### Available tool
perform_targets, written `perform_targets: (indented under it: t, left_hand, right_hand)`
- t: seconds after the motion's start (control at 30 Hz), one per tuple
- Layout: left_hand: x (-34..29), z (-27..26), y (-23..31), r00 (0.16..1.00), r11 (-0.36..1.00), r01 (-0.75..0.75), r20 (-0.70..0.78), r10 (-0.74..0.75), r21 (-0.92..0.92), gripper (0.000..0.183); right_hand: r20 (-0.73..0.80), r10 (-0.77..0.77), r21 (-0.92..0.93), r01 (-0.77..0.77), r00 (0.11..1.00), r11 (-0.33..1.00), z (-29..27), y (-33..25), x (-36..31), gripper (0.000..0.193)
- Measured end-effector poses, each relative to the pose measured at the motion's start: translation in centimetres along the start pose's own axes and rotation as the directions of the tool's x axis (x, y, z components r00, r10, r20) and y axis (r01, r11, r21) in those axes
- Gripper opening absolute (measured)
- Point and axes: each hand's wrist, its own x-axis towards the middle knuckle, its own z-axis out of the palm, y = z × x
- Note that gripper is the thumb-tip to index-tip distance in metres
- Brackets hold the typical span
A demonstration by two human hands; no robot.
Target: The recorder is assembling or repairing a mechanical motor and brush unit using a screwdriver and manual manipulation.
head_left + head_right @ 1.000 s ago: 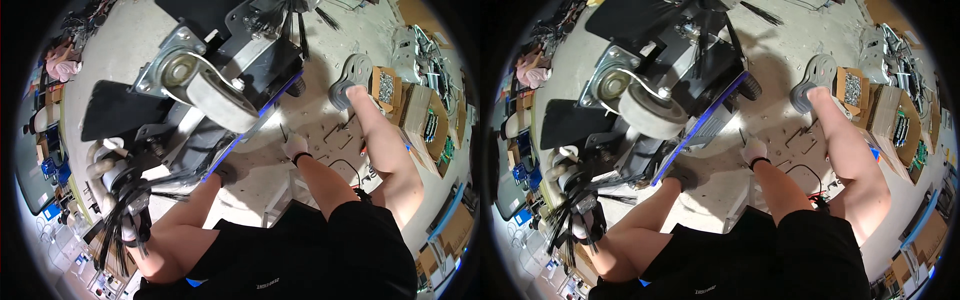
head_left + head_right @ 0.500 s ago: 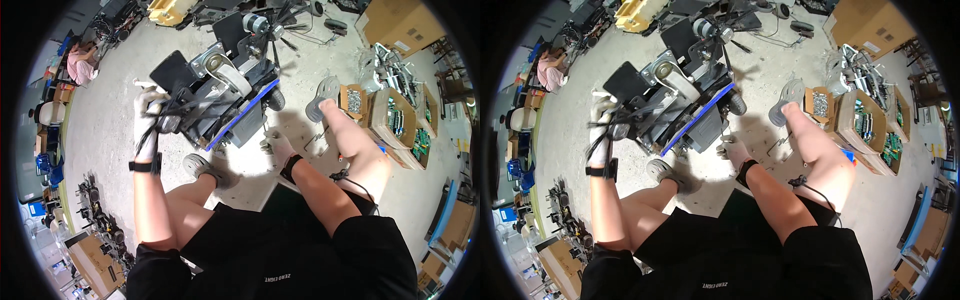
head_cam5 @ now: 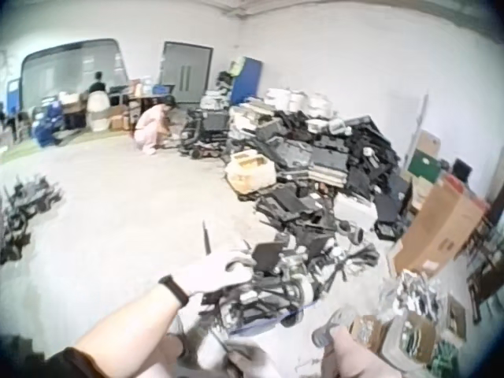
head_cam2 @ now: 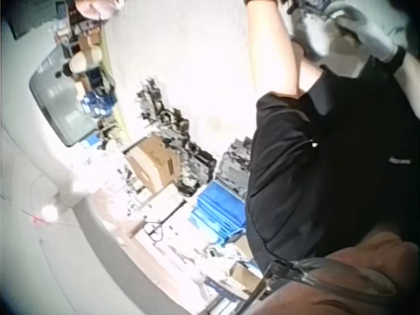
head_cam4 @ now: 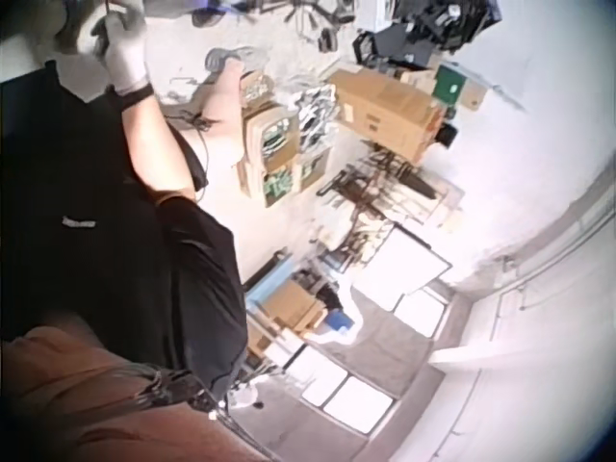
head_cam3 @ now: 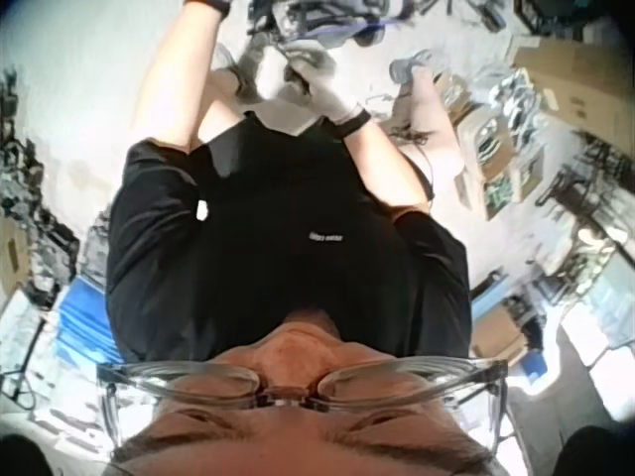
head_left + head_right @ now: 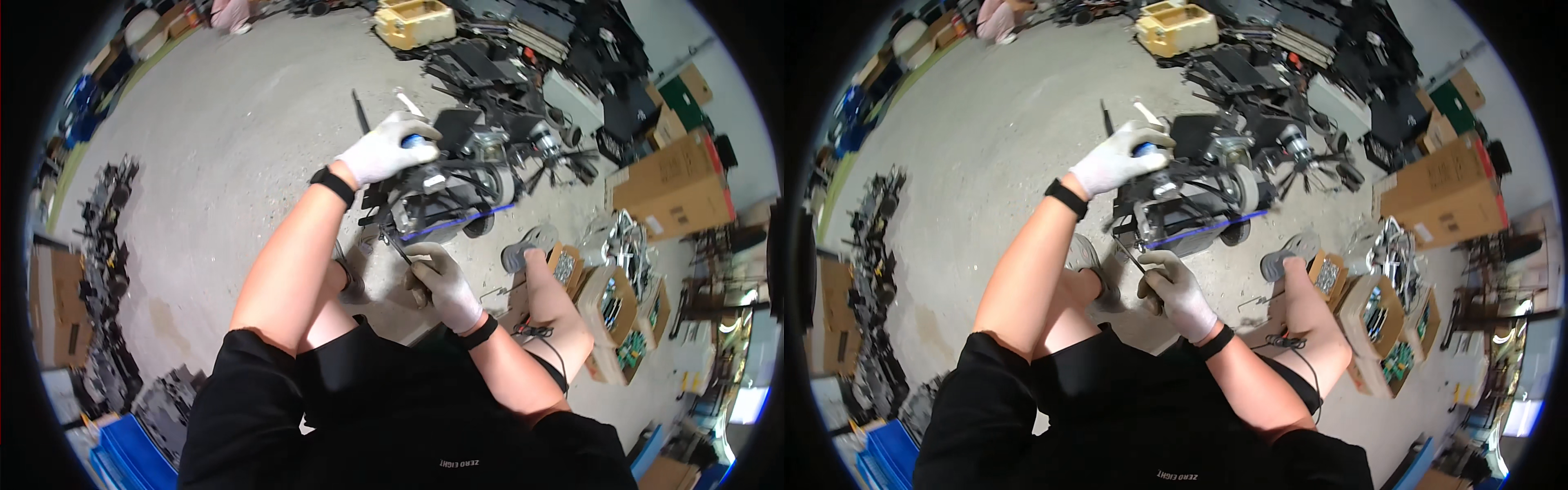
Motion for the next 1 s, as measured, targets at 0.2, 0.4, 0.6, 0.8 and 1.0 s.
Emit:
perform_targets:
  t: [0.2, 0.4, 0.6, 0.8, 1.0]
  left_hand:
    - [-0.6, -0.3, 0.2, 0.997, 0.997, -0.073, -0.014, 0.073, 0.026, 0.051]
    - [-0.1, -0.7, -0.4, 0.996, 0.996, -0.087, 0.008, 0.087, 0.003, 0.059]
    - [0.6, -0.6, -1.9, 0.998, 0.997, -0.058, -0.035, 0.056, -0.059, 0.057]
    - [1.1, -0.8, -2.1, 0.998, 0.998, -0.028, -0.064, 0.025, -0.054, 0.058]
    - [1.7, -0.4, -3.2, 0.996, 0.994, 0.012, -0.084, -0.021, -0.108, 0.057]
  right_hand:
    - [0.012, 0.01, -0.314, -0.006, 1.0, 0.949, -0.9, 1.6, 0.1, 0.038]
    - [-0.088, 0.041, -0.164, -0.055, 0.995, 0.985, -3.0, 2.6, 0.9, 0.023]
    - [-0.08, 0.033, -0.005, -0.033, 0.996, 0.999, -1.8, 2.5, 2.1, 0.032]
    - [-0.019, 0.077, 0.344, -0.066, 0.997, 0.937, -0.7, 0.8, 6.0, 0.025]
    - [-0.023, 0.101, 0.344, -0.087, 0.995, 0.935, -0.4, -1.1, 8.7, 0.043]
